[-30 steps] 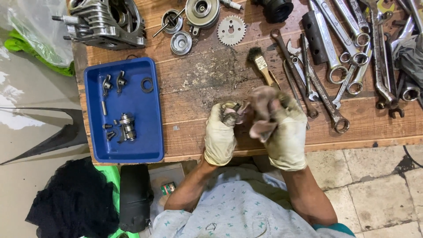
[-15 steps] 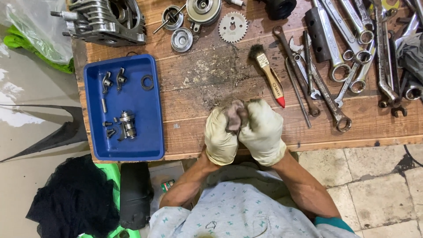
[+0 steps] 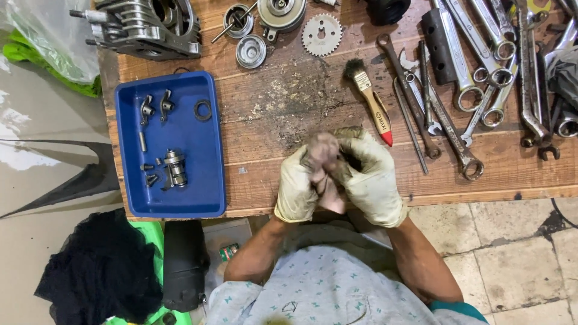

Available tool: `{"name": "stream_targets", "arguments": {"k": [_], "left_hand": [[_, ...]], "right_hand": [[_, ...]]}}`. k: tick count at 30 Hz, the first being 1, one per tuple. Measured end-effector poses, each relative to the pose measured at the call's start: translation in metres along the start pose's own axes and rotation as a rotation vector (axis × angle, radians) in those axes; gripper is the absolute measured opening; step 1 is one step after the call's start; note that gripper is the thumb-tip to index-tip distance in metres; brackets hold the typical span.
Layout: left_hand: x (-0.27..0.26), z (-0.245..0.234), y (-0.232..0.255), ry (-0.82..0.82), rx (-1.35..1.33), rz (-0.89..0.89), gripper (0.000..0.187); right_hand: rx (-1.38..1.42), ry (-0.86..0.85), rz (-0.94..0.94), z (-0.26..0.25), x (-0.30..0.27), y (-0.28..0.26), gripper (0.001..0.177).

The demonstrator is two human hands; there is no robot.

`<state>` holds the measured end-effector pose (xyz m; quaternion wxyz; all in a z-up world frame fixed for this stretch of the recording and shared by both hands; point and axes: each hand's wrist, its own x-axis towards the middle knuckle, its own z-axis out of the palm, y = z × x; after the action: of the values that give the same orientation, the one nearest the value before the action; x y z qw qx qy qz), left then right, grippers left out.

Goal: The person cleans a metal gear and a small cylindrical mechanical part using a cloth. They wipe the gear thoroughly, place it on the table, and then proceed to clean the cylindrical part, rotating it to wipe all sides.

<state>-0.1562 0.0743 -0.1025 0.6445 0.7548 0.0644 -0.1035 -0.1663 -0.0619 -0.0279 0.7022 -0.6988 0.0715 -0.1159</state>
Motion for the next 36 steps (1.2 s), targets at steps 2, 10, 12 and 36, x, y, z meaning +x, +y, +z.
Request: {"name": "stream_targets", "arguments": {"k": [2, 10, 12, 36], "left_hand": [[0.003, -0.007, -0.005, -0.020, 0.018, 0.029, 0.031], [-0.013, 0.000, -0.037, -0.102, 0.074, 0.158, 0.057], [-0.014, -0.006, -0.044, -0.131, 0.100, 0.207, 0.069], [-0.022, 0.008, 0.062, -0.030, -0.250, -0.228, 0.026]], "right_hand": [[-0.117, 0.006, -0.046, -0.001, 0.002, 0.005, 0.015], [-0.286, 0.119, -0.244, -0.001, -0.003, 0.048, 0.016], [0.010, 0.055, -0.144, 0.000, -0.002, 0.062, 0.054], [1.040, -0.139, 0.221, -0.055, -0.013, 0.032, 0.026]]}}
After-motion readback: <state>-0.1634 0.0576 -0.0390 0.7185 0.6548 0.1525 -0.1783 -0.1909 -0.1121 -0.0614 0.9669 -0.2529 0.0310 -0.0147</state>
